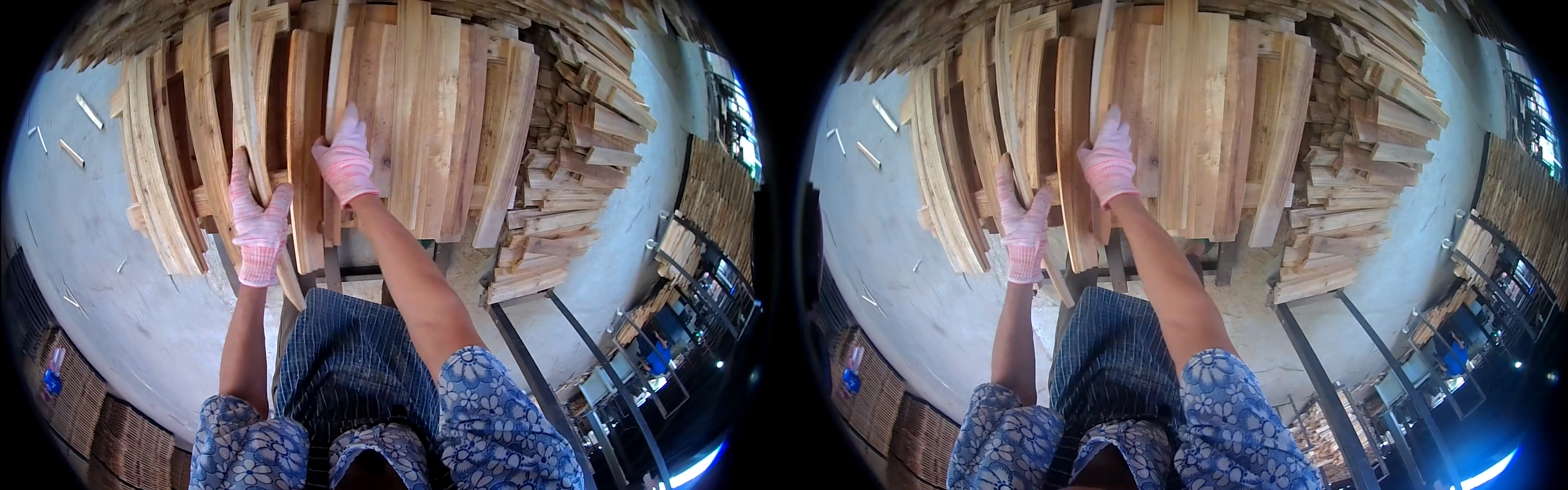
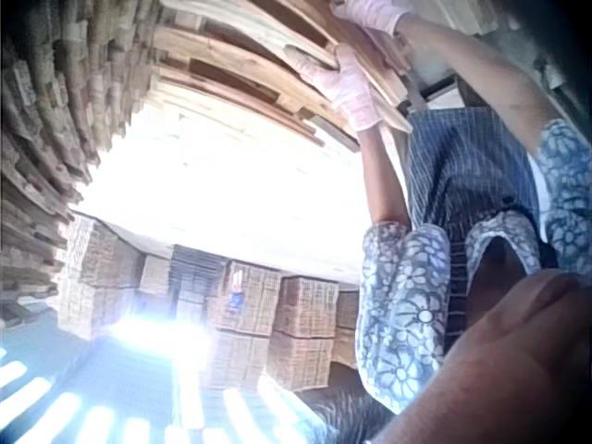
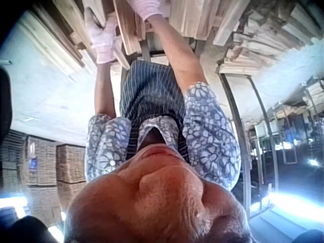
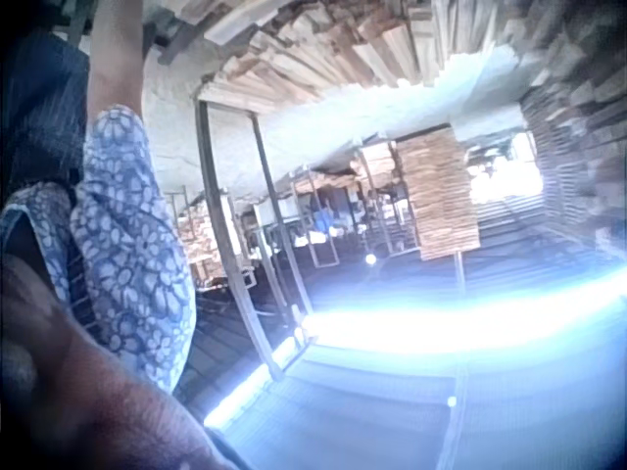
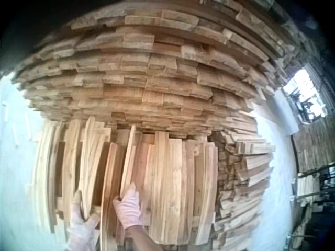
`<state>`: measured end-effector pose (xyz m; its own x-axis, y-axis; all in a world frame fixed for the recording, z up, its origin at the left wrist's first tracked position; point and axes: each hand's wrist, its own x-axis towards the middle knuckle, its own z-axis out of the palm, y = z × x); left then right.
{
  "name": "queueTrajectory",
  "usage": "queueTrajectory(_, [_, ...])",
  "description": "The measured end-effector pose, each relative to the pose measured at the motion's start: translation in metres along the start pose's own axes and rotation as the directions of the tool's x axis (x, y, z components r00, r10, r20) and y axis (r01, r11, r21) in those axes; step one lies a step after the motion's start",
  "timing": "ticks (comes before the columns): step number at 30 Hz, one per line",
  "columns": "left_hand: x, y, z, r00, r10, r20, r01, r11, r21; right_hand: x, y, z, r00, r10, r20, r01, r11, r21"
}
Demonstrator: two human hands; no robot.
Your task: The person repeatedly picks up wooden planks from a pile and places them onto a metal rack. They wear pink gloves and handle the planks one by one or in small groups, arranging them in a stack.
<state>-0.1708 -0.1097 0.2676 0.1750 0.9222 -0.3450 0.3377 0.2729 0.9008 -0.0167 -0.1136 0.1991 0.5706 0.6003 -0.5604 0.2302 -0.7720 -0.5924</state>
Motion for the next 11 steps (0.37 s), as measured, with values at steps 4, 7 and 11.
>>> queueTrajectory(4, [0.007, 0.000, 0.031, 0.998, 0.058, 0.002, -0.057, 0.969, 0.242, -0.027, 0.040, -0.049, 1.000, -0.009, 0.011, 0.005, 0.941, 0.338])
queueTrajectory(7, [0.011, -0.008, 0.077, 0.996, -0.067, 0.051, 0.032, 0.860, 0.509, -0.074, 0.074, -0.110, 0.998, 0.037, -0.055, -0.020, 0.958, 0.284])
queueTrajectory(11, [0.007, -0.022, 0.157, 0.983, -0.132, 0.127, -0.094, 0.230, 0.969, -0.091, 0.157, -0.192, 0.999, 0.048, 0.026, -0.052, 0.702, 0.710])
